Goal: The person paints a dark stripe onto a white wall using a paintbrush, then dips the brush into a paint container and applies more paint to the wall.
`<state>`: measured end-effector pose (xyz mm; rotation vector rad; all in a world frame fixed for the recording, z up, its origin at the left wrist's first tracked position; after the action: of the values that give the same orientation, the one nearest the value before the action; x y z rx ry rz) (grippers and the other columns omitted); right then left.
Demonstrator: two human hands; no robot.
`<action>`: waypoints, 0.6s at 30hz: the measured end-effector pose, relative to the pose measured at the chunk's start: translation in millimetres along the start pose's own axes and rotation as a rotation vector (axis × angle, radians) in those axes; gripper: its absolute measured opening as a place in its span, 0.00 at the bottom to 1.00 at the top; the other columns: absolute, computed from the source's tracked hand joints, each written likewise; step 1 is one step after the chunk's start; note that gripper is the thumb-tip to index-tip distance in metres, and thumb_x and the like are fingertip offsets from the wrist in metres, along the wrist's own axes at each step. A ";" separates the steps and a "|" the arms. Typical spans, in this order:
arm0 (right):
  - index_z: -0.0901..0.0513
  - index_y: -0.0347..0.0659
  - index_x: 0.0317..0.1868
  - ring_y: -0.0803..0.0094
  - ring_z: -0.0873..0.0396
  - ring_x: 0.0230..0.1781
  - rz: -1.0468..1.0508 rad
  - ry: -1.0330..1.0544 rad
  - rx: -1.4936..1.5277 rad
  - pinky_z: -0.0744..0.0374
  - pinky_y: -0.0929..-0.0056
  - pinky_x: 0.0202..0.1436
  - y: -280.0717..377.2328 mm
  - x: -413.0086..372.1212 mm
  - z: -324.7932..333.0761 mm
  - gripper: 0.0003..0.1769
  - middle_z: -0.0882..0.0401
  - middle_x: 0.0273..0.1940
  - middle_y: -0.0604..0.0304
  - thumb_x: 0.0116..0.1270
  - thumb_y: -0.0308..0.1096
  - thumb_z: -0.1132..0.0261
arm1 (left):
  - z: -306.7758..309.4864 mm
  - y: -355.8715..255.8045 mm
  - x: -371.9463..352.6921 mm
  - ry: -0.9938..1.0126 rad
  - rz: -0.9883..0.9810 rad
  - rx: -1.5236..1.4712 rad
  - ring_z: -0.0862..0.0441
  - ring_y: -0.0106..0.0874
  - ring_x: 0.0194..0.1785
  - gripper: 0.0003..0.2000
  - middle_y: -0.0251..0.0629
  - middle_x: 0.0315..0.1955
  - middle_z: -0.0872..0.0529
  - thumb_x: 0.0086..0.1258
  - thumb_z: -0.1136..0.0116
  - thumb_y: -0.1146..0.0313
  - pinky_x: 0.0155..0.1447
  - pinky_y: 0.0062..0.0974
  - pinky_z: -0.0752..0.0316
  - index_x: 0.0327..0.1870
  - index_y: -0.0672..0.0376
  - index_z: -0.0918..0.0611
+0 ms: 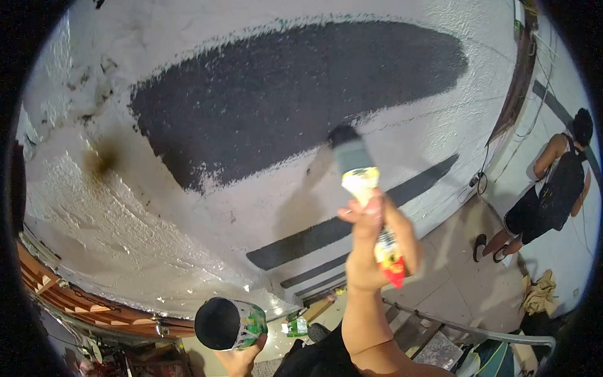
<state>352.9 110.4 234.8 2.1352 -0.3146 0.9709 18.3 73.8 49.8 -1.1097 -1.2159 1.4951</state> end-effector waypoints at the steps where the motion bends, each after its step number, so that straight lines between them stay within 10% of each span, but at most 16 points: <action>1: 0.22 0.24 0.48 0.63 0.14 0.23 -0.011 0.027 -0.042 0.14 0.68 0.30 2.2 -6.2 -7.2 0.14 0.15 0.33 0.40 0.75 0.31 0.38 | -1.2 -2.4 0.2 0.011 -0.016 0.003 0.18 0.37 0.56 0.43 0.46 0.56 0.18 0.44 0.16 0.67 0.63 0.34 0.25 0.65 0.67 0.26; 5: 0.18 0.27 0.50 0.64 0.12 0.27 -0.030 0.440 -0.118 0.14 0.67 0.35 32.6 -25.0 -39.4 0.15 0.13 0.29 0.45 0.77 0.33 0.41 | -7.2 -12.2 1.0 0.061 -0.078 0.027 0.18 0.37 0.56 0.43 0.46 0.56 0.17 0.44 0.16 0.68 0.63 0.34 0.24 0.65 0.67 0.26; 6: 0.11 0.41 0.48 0.77 0.16 0.20 0.057 0.263 -0.033 0.21 0.78 0.24 29.2 -31.8 -38.3 0.11 0.12 0.25 0.64 0.66 0.31 0.32 | -8.7 -14.3 1.1 0.072 -0.090 0.036 0.18 0.37 0.56 0.43 0.46 0.56 0.17 0.44 0.16 0.68 0.63 0.34 0.24 0.65 0.67 0.26; 8: 0.12 0.38 0.48 0.77 0.17 0.19 0.133 0.488 -0.141 0.21 0.78 0.23 45.7 -32.9 -49.1 0.13 0.12 0.25 0.62 0.62 0.28 0.29 | -10.7 -17.4 1.1 0.083 -0.107 0.049 0.18 0.37 0.56 0.43 0.46 0.56 0.17 0.44 0.17 0.68 0.63 0.34 0.24 0.65 0.67 0.26; 18: 0.18 0.28 0.50 0.65 0.10 0.29 0.092 0.224 0.030 0.12 0.71 0.33 28.0 -17.3 -29.2 0.10 0.12 0.31 0.45 0.69 0.22 0.35 | -6.3 -15.3 -0.2 0.020 -0.066 0.047 0.18 0.37 0.55 0.42 0.46 0.55 0.17 0.44 0.17 0.69 0.62 0.34 0.24 0.64 0.68 0.26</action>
<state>311.6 110.9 249.7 2.0288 -0.2908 1.2631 25.9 76.8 64.1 -1.0414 -1.1862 1.4528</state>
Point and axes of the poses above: each hand's wrist, its own x-axis towards the middle knuckle, its own z-axis out of the back of the hand, y = z × x, the point moved 8 cm from there along x, towards the middle knuckle
